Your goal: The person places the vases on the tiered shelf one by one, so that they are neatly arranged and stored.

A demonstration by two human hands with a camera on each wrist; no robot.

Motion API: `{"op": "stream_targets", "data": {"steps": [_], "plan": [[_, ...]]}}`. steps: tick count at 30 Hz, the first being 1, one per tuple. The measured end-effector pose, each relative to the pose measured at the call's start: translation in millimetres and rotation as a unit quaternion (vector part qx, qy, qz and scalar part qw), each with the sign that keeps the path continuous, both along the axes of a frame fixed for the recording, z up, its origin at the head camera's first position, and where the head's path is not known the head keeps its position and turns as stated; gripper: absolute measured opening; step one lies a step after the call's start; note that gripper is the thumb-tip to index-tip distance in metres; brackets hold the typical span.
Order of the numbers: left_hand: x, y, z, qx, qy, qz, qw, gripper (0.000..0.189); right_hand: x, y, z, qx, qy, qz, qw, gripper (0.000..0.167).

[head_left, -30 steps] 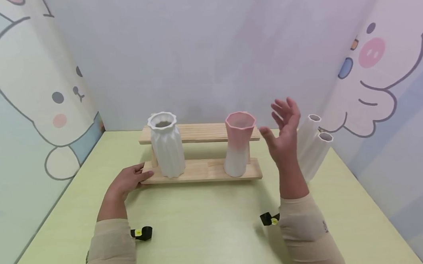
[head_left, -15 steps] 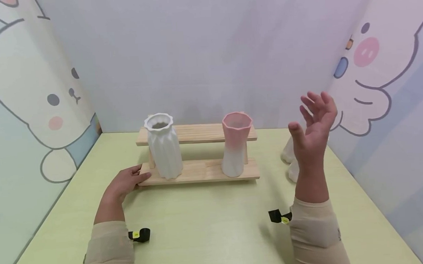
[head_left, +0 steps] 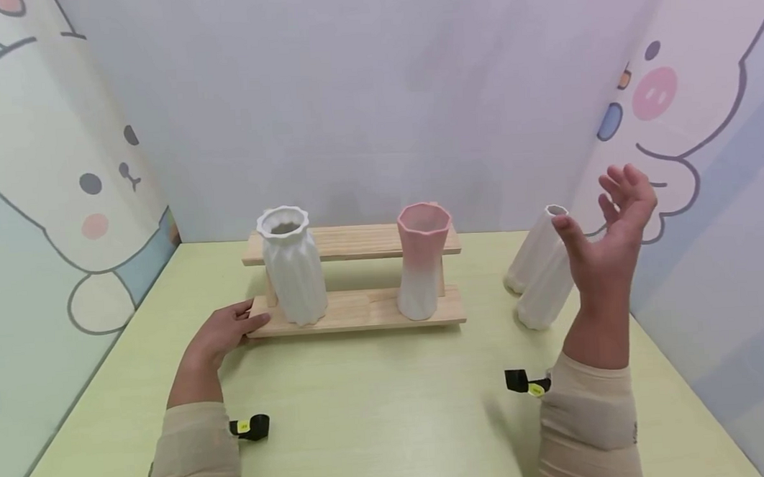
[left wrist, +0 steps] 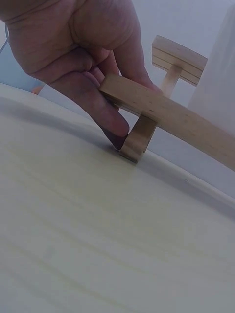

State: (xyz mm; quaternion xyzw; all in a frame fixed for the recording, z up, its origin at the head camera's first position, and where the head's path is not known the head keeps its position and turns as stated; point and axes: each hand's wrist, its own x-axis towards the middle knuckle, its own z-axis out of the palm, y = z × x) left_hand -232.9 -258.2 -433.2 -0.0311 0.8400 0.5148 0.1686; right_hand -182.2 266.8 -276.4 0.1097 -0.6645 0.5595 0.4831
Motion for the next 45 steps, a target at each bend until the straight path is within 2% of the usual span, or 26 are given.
{"op": "stream_targets", "data": {"steps": [7, 11, 17, 20, 25, 32, 35, 40, 45], "plan": [[-0.3, -3.1, -1.2, -0.01, -0.005, -0.003, 0.9999, 0.094, -3.3, 28.9, -7.2, 0.007, -0.064, -0.022, 0.9977, 0.092], [-0.9, -3.5, -2.0, -0.005, -0.003, -0.005, 1.0, 0.094, -9.1, 43.5, -17.0, 0.004, -0.094, -0.005, 0.9956, 0.084], [-1.1, -2.7, -1.3, -0.004, -0.005, -0.005, 1.0, 0.094, -18.3, 60.0, -32.3, -0.044, -0.145, 0.075, 0.9856, 0.074], [-0.9, -2.4, -0.8, -0.004, -0.005, -0.005, 1.0, 0.094, -21.9, 67.9, -41.1, -0.052, -0.159, 0.112, 0.9795, 0.067], [-0.7, -2.5, -1.2, -0.003, -0.002, -0.007, 1.0, 0.094, -24.1, 79.6, -54.3, -0.043, -0.168, 0.18, 0.9682, 0.056], [-1.7, -3.5, -3.0, 0.002, -0.003, -0.003, 1.0, 0.095, -27.9, 91.1, -66.3, 0.001, -0.193, 0.275, 0.9418, 0.041], [-1.8, -3.9, -3.1, 0.002, -0.003, -0.004, 1.0, 0.094, -29.2, 94.0, -69.3, 0.025, -0.216, 0.282, 0.9344, 0.037], [-1.9, -3.9, -3.4, 0.002, -0.003, -0.002, 1.0, 0.093, -29.4, 98.3, -75.2, 0.052, -0.252, 0.266, 0.9292, 0.033], [-0.9, -3.9, -3.7, 0.001, -0.002, 0.0, 1.0, 0.094, -30.3, 101.7, -81.4, 0.066, -0.275, 0.267, 0.9212, 0.028]]}}
